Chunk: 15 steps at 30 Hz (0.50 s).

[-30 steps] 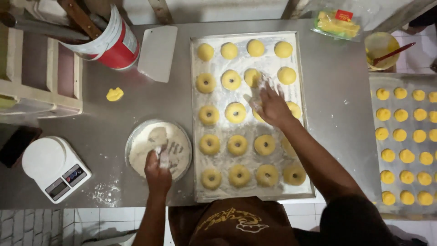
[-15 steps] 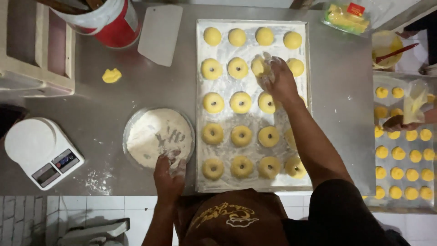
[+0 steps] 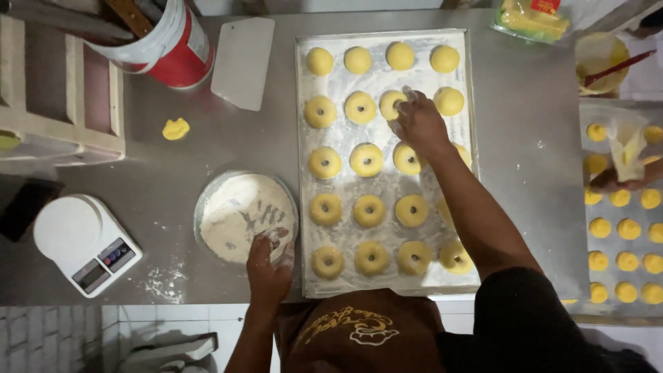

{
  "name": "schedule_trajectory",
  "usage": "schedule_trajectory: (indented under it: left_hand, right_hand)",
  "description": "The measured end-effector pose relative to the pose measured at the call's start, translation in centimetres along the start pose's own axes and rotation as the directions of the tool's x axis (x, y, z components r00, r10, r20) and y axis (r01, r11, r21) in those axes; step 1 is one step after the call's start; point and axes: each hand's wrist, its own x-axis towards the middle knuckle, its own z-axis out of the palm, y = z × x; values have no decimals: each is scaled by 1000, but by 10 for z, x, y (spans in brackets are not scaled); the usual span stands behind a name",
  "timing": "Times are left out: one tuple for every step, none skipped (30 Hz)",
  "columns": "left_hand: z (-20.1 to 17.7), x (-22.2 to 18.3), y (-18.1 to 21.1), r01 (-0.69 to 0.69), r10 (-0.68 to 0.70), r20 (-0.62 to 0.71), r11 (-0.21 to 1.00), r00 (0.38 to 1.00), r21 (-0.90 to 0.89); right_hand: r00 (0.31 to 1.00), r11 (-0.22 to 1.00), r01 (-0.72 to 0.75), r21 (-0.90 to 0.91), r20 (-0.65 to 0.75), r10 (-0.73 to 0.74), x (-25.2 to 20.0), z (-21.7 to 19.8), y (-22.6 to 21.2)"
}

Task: Shaping dough into donuts, dipping them in flour, and placing them on a baking tray

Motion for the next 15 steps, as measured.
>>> schedule_trajectory:
  left_hand:
    - [0, 1, 1, -8, 8, 6, 1000, 1000, 8]
    - [0, 2, 2, -18, 18, 21, 1000, 1000, 14]
    - [1, 4, 3, -31, 30, 35, 999, 999, 19]
    - [0, 7, 7, -41, 40, 41, 999, 998, 26]
    - [1, 9, 11, -81, 80, 30, 996, 996, 36]
    - [1, 11, 15, -121, 121, 21, 992, 992, 46]
    - [1, 11, 14, -126, 125, 23, 991, 992, 48]
    - [2, 10, 12, -85, 84, 35, 996, 996, 18]
    - [3, 9, 12, -43, 44, 47, 999, 998, -14]
    - [5, 9, 9, -47, 47, 49, 999, 998, -14]
    - [7, 9, 7, -40, 40, 50, 999, 998, 0]
    - [9, 8, 5, -34, 34, 52, 999, 998, 15]
    - [10, 9, 5, -37, 37, 52, 999, 998, 14]
    - [11, 9, 6, -86, 84, 46, 996, 995, 30]
    - [13, 9, 7, -134, 132, 36, 990, 991, 42]
  right_hand:
    - [1000, 1000, -7, 6, -9, 7, 0, 0, -4]
    - [992, 994, -111, -20, 53, 112, 0, -1, -8]
    - [970, 976, -213, -52, 110, 217, 1, -3, -12]
    - [970, 975, -219, -44, 101, 223, 5, -4, -19]
    - [946, 954, -286, -90, 131, 296, 9, -6, -27]
    - [916, 927, -348, -137, 159, 368, 14, -7, -34]
    - [916, 927, -351, -135, 156, 370, 19, -7, -41]
    - [867, 880, -461, -115, 154, 474, 25, -7, -48]
    - [806, 821, -563, -97, 155, 571, 30, -8, -55]
    - [805, 819, -565, -96, 152, 573, 27, 5, -46]
    - [875, 873, -475, -112, 45, 482, 25, 18, -38]
    - [925, 914, -380, -139, -59, 376, 22, 30, -30]
    - [925, 914, -381, -139, -62, 376, 20, 25, -37]
    - [847, 824, -503, 262, -40, 530, 17, 20, -44]
    - [763, 584, -533, 612, 48, 645, 16, 14, -51]
